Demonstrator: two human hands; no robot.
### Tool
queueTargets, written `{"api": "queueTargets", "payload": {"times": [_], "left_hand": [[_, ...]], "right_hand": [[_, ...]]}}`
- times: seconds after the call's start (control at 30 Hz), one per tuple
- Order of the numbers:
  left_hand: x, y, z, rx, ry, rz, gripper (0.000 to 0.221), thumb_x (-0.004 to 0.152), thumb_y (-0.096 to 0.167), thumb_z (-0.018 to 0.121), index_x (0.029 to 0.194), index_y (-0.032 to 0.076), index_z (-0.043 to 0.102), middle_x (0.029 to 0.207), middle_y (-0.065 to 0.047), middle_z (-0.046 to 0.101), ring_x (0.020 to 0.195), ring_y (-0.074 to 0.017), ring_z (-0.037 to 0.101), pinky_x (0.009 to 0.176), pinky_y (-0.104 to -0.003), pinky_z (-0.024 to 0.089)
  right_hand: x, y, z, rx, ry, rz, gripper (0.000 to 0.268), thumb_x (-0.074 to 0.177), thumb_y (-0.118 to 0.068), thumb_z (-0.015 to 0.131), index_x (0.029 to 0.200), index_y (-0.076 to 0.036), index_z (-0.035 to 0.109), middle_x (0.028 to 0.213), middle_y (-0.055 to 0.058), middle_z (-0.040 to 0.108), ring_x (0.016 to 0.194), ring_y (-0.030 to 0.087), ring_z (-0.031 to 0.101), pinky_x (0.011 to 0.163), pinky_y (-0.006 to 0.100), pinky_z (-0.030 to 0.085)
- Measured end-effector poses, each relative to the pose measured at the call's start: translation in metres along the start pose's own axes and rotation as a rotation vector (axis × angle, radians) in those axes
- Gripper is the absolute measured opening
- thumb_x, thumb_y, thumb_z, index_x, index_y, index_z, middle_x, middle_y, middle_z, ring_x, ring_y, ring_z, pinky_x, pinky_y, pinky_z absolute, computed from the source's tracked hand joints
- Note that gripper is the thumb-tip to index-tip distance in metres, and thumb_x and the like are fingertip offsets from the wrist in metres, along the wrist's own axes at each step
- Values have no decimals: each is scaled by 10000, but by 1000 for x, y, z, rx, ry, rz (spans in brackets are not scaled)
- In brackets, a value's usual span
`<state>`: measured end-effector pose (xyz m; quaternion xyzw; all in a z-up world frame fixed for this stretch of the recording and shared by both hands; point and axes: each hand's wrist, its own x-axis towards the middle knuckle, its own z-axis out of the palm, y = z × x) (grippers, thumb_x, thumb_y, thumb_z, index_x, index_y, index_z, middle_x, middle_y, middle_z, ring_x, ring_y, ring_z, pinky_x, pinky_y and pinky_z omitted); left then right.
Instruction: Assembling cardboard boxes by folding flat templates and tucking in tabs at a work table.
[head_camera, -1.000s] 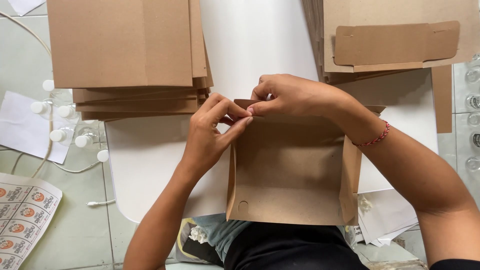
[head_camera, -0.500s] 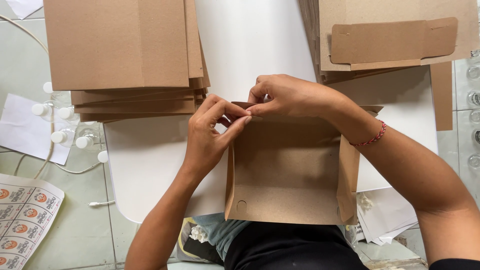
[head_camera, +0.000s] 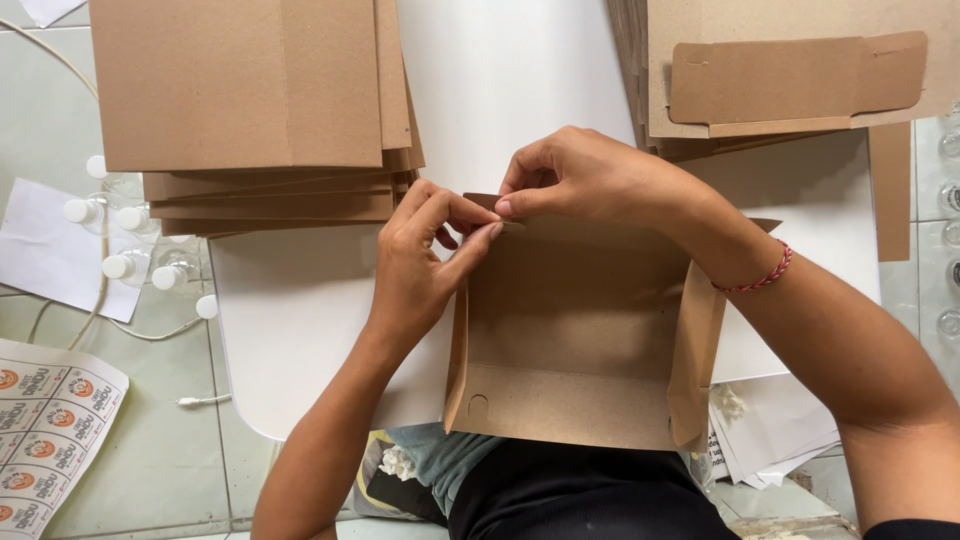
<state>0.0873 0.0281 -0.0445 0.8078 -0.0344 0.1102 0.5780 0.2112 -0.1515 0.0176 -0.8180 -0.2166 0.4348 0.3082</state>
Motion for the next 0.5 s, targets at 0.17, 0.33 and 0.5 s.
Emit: {"api": "queueTargets", "payload": {"times": [0.17,0.33,0.5], "left_hand": [[-1,4,0,74,26,37,65,914,140,815,934,123,756,867,-34,578,835,-175,649,671,-275,551],[-3,4,-2,139,38,61,63,928,135,808,937,147,746,890,-10,543,888,-176,580,751,-290,503],[-2,7,-3,152,40,88,90,942,148,791,949,156,701,1069,-28,542,1051,-248,575,890,-355,493]], "right_hand": [[-3,-4,3,-26,47,-6,231,915,-343,720,933,-128,804,782,20,731,777,155,663,756,342,561],[-5,-10,5,-42,59,-45,195,934,-285,683,939,-141,815,787,20,753,787,164,694,795,353,574],[-11,-11,8,-114,89,-118,237,984,-292,628,988,-126,797,876,66,776,884,240,738,867,418,574]]}}
